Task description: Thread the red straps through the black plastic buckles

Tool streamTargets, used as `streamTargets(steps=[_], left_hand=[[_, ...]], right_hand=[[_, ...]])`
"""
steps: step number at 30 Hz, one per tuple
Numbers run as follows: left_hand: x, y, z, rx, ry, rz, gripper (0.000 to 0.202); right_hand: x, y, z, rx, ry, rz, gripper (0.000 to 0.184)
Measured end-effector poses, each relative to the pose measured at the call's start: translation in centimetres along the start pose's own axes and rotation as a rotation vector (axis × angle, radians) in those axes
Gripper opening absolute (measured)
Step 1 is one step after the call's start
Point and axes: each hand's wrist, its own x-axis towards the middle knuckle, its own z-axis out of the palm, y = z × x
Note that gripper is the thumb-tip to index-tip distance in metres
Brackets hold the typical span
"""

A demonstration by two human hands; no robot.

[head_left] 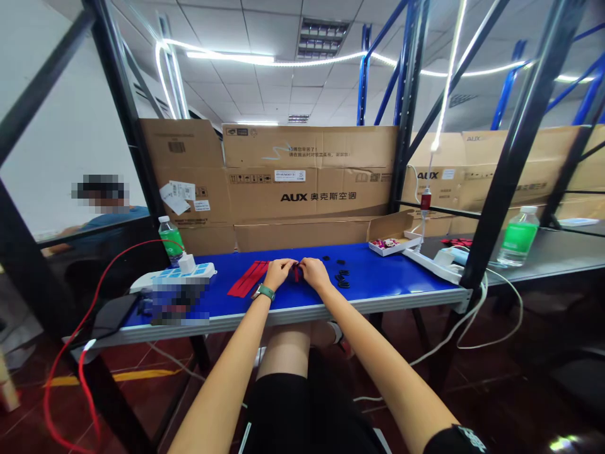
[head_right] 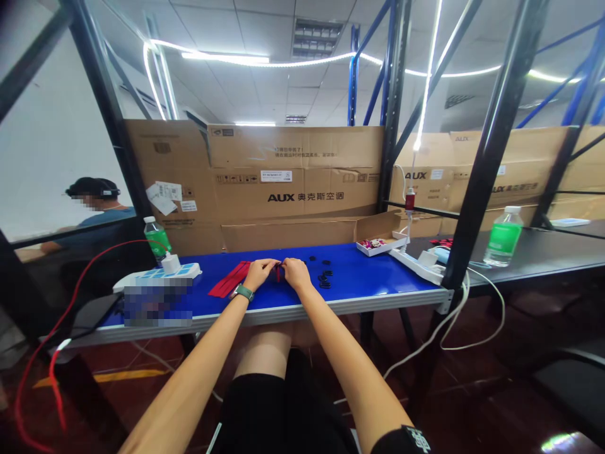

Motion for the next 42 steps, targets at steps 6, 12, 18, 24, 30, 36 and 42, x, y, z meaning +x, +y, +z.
streamTargets(steps=[6, 12, 18, 24, 30, 36, 42], left_hand=[[0.0, -0.2, 0.1, -0.123, 0.003, -0.017, 0.015], [-0.1, -0.2, -0.1, -0.042, 0.031, -0.010, 0.009], [-0.2, 0.3, -0.1, -0.005, 0.007, -0.012, 0.014], [0.2, -0.7, 0.5, -0.064, 0.044, -0.050, 0.010], [0.2, -1.4, 1.2, -0.221, 0.003, -0.086, 0.045], [-0.1, -1.0, 1.1, -0.188, -0.104, -0.015, 0.026], [-0.1, 0.0, 0.6, -0.047, -0.086, 0.064, 0.011]], right_hand=[[0.2, 0.7, 0.1, 0.092, 0.029, -0.022, 0.018], [0.2, 0.3, -0.3, 0.330, -0.055, -0.112, 0.025], [0.1, -0.1, 0.0, 0.589, -0.106, 0.067, 0.021], [0.6, 1.0, 0.8, 0.688, -0.102, 0.138, 0.026], [1.0, 2.2, 1.9, 0.742, -0.010, 0.191, 0.021], [0.9, 2.7, 2.2, 0.776, 0.012, 0.191, 0.027], [0.8, 2.3, 1.7, 0.747, 0.040, 0.242, 0.029]])
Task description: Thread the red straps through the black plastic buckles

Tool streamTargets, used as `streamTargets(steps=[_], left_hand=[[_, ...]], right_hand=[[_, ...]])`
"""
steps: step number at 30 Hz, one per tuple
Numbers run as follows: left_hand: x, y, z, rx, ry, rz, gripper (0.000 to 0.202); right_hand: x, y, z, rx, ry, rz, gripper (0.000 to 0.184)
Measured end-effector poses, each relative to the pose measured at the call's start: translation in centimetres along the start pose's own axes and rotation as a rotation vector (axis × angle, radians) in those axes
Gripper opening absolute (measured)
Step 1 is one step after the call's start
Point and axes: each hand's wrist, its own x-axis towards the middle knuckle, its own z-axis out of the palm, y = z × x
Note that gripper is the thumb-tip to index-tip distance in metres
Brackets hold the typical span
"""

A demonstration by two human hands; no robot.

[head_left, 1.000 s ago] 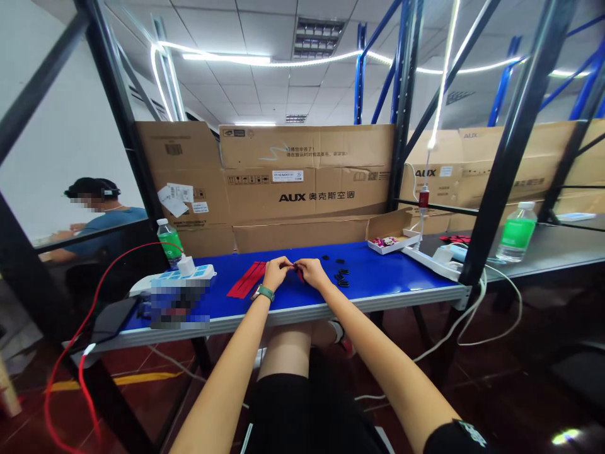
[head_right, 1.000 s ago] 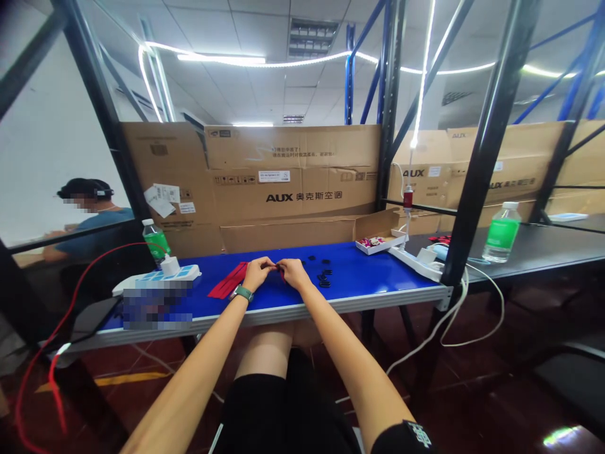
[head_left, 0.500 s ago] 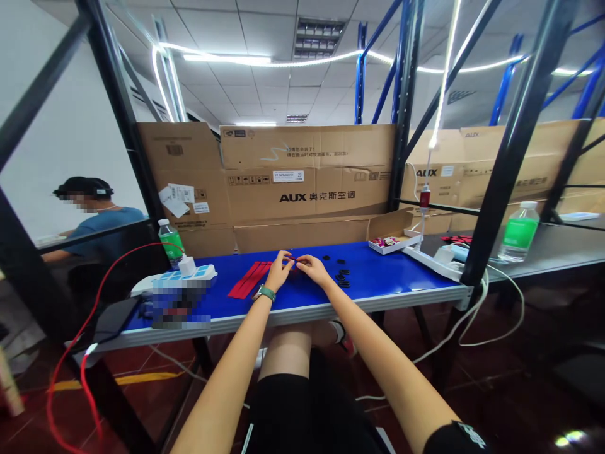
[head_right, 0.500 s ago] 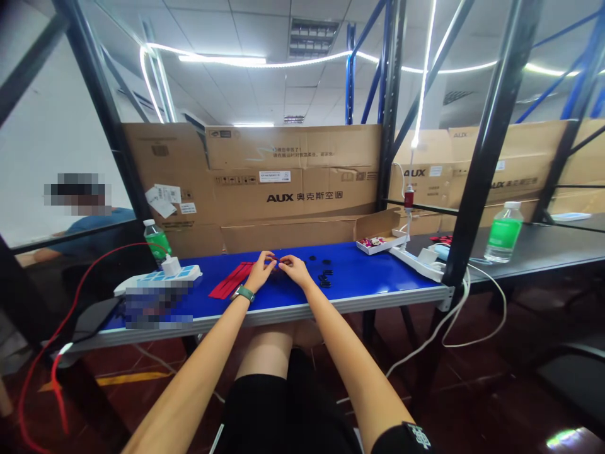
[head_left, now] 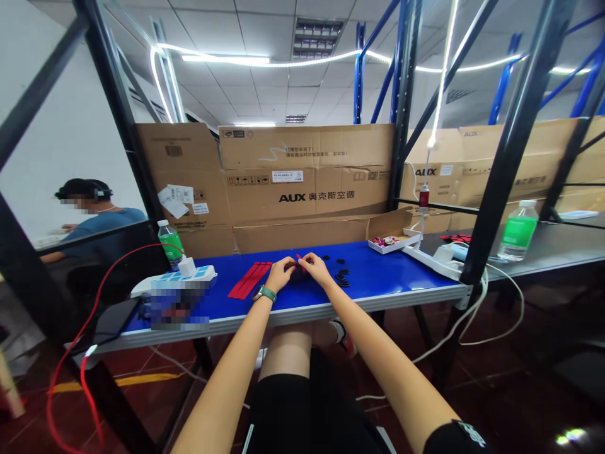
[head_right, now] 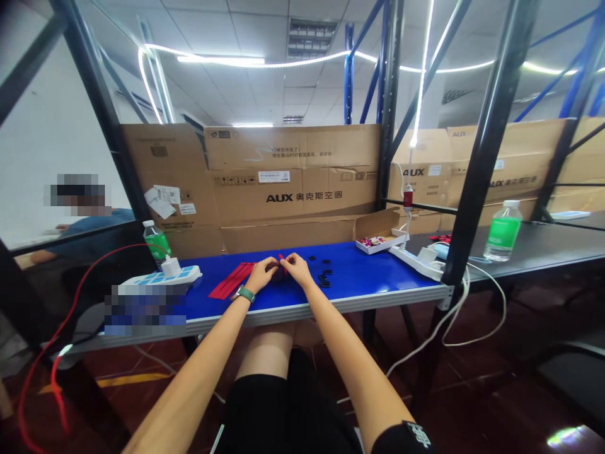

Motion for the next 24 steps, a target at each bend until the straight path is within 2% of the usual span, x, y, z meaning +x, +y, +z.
streamTargets(steps=[3, 8, 13, 17, 24], left_hand=[[0.1, -0.2, 0.0, 0.040, 0.043, -0.001, 0.012], [0.1, -1.0, 0.3, -0.072, 0.051, -0.024, 0.018], [0.1, -1.2, 0.4, -0.163, 0.096, -0.071, 0.028], [0.1, -1.0, 0.4, -0.193, 0.079, -0.092, 0.030], [0.3, -1.2, 0.3, -0.257, 0.084, -0.095, 0.035]], right_hand=[[-0.1, -0.2, 0.0, 0.051, 0.067, 0.011, 0.029], [-0.4, -0.8, -0.1, 0.138, 0.030, -0.032, 0.039], [-0.8, -1.4, -0.3, 0.041, 0.022, -0.048, 0.035], [-0.8, -1.5, -0.4, -0.026, -0.002, -0.103, 0.031], [-0.4, -1.3, -0.4, -0.004, -0.042, -0.142, 0.022]])
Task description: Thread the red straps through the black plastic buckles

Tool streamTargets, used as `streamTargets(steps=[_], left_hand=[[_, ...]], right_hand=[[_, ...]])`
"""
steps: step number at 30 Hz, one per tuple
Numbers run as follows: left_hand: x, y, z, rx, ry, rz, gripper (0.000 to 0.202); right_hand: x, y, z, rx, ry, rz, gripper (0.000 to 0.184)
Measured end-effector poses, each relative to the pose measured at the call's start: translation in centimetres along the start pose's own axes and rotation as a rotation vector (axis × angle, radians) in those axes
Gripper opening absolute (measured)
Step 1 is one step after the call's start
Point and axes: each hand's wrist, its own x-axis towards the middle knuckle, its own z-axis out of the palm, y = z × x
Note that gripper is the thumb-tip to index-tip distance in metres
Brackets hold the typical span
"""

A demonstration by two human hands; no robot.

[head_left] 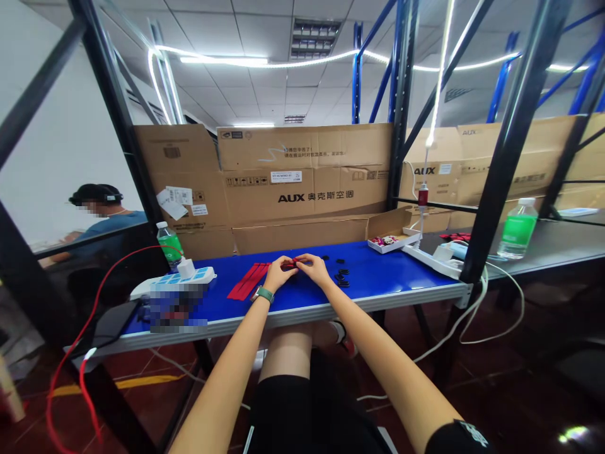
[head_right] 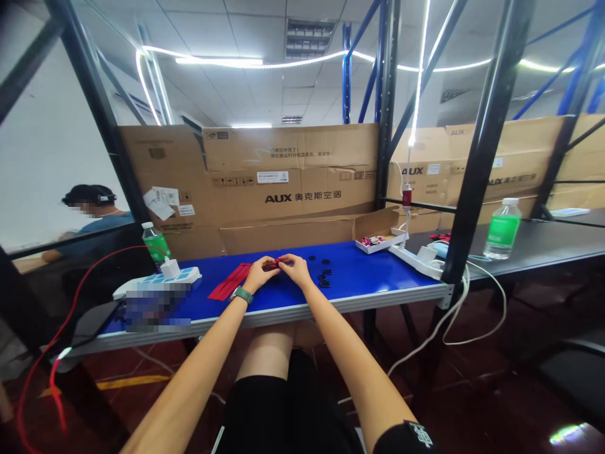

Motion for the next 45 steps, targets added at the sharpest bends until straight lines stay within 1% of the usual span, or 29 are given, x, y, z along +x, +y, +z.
streamTargets(steps=[4, 8, 12, 16, 19, 24, 30, 33, 37, 41, 45], left_hand=[[0.15, -0.11, -0.02, 0.018, 0.049, 0.021, 0.032], [0.20, -0.12, -0.22, 0.049, 0.078, 0.044, 0.026], [0.25, -0.19, -0.48, 0.087, 0.107, 0.040, 0.021], [0.24, -0.27, -0.51, 0.096, 0.080, 0.044, 0.019], [0.15, -0.18, -0.52, 0.109, 0.052, 0.067, 0.018], [0.00, 0.14, -0.65, 0.169, 0.037, 0.087, 0.017], [-0.05, 0.41, -0.49, 0.192, 0.011, 0.078, 0.017], [-0.10, 0.38, -0.39, 0.187, 0.013, 0.064, 0.017], [-0.14, 0.23, -0.37, 0.189, 0.012, 0.057, 0.016], [-0.08, 0.15, -0.39, 0.162, 0.012, 0.039, 0.017], [-0.01, 0.01, -0.33, 0.021, -0.004, 0.021, 0.022]], right_hand=[[0.02, 0.01, 0.00, 0.003, 0.063, 0.008, 0.020], [-0.01, 0.04, 0.09, 0.006, 0.018, -0.011, 0.020], [0.01, 0.31, 0.06, 0.024, -0.013, -0.019, 0.027], [0.04, 0.51, -0.09, 0.012, -0.028, -0.025, 0.028], [-0.01, 0.34, -0.20, -0.034, -0.022, -0.062, 0.027], [-0.11, -0.05, -0.16, -0.138, 0.000, -0.108, 0.023], [-0.10, -0.09, 0.09, -0.283, 0.024, -0.158, 0.018], [-0.10, -0.12, 0.13, -0.300, 0.013, -0.161, 0.017], [-0.15, -0.11, 0.21, -0.312, -0.006, -0.128, 0.014], [-0.22, -0.05, -0.08, -0.240, -0.026, -0.060, 0.017], [-0.03, 0.30, -0.54, -0.038, -0.025, 0.003, 0.024]])
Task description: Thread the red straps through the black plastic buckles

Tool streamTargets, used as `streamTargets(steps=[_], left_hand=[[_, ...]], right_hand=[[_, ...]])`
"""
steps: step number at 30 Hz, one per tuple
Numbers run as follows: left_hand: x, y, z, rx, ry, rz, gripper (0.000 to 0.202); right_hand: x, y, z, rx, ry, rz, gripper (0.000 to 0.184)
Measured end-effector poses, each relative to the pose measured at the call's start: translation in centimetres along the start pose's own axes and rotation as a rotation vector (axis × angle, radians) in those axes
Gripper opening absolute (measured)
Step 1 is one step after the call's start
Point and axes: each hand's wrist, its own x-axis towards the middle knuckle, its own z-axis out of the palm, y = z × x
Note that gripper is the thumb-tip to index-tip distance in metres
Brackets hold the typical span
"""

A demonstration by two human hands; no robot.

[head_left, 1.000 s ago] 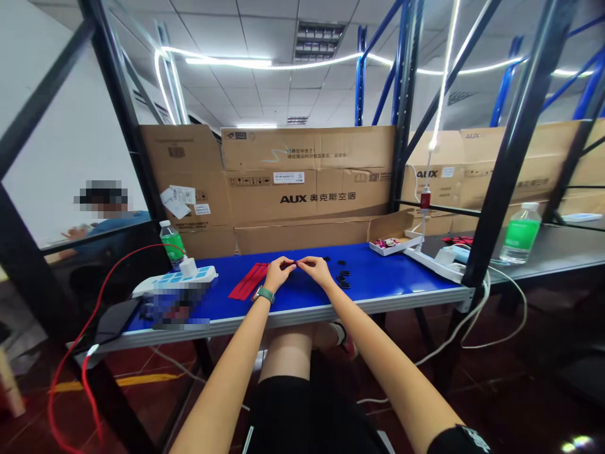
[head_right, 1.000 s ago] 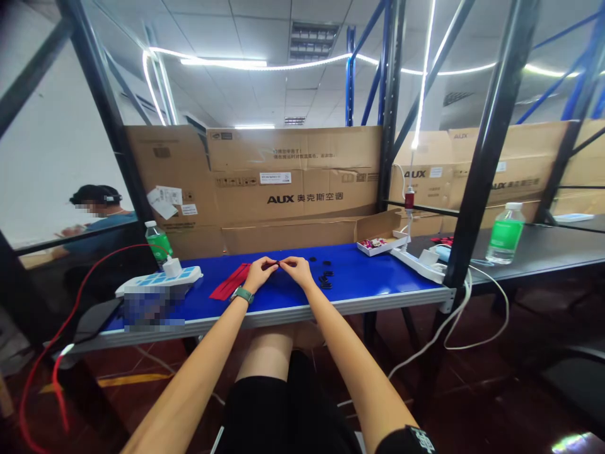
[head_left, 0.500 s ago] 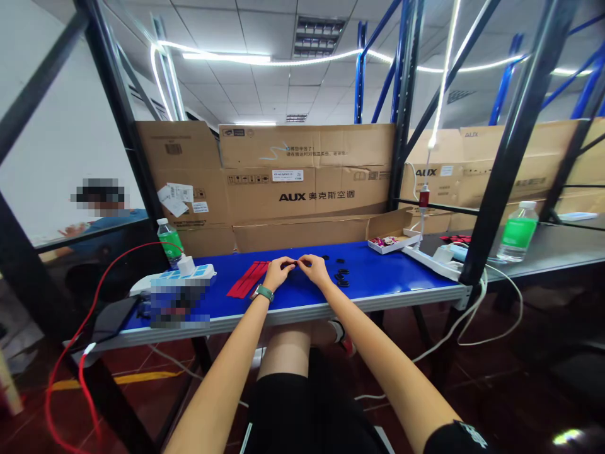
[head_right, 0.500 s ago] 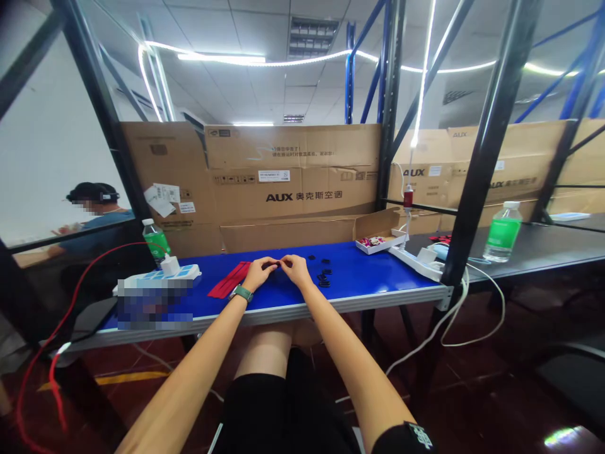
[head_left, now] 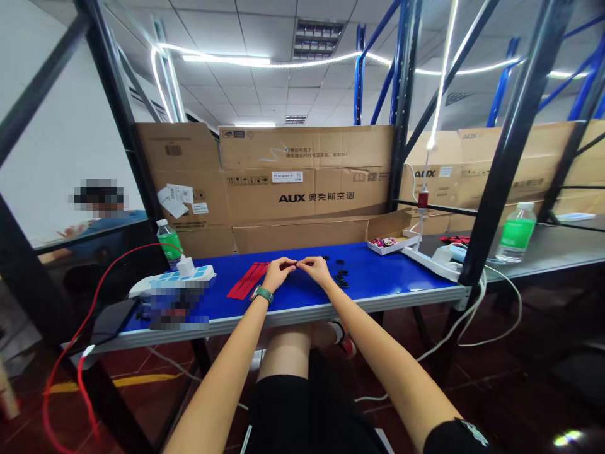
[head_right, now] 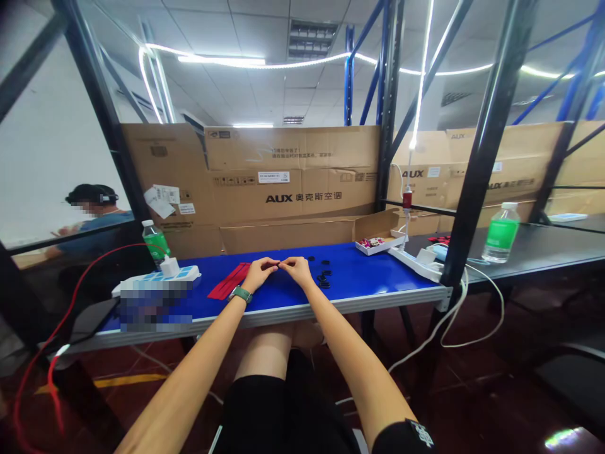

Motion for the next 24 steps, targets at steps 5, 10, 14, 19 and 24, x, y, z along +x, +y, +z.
streamTargets(steps=[5, 10, 14, 19, 24], left_hand=[[-0.1, 0.1, 0.0, -0.057, 0.008, -0.028, 0.029], [0.0, 0.4, 0.1, 0.003, -0.001, -0.012, 0.030], [0.2, 0.3, 0.2, 0.053, 0.000, -0.036, 0.035], [0.0, 0.0, 0.2, 0.077, -0.042, -0.011, 0.021], [-0.3, 0.7, 0.1, 0.189, -0.014, 0.037, 0.010]], right_hand=[[0.3, 0.6, 0.3, 0.206, -0.044, 0.105, 0.035], [0.2, 1.3, 0.9, 0.384, -0.075, 0.266, 0.040], [0.3, 1.9, 1.1, 0.377, -0.008, 0.308, 0.035], [0.3, 2.0, 1.3, 0.371, -0.019, 0.315, 0.031], [0.0, 0.7, 1.2, 0.463, -0.100, 0.313, 0.038]])
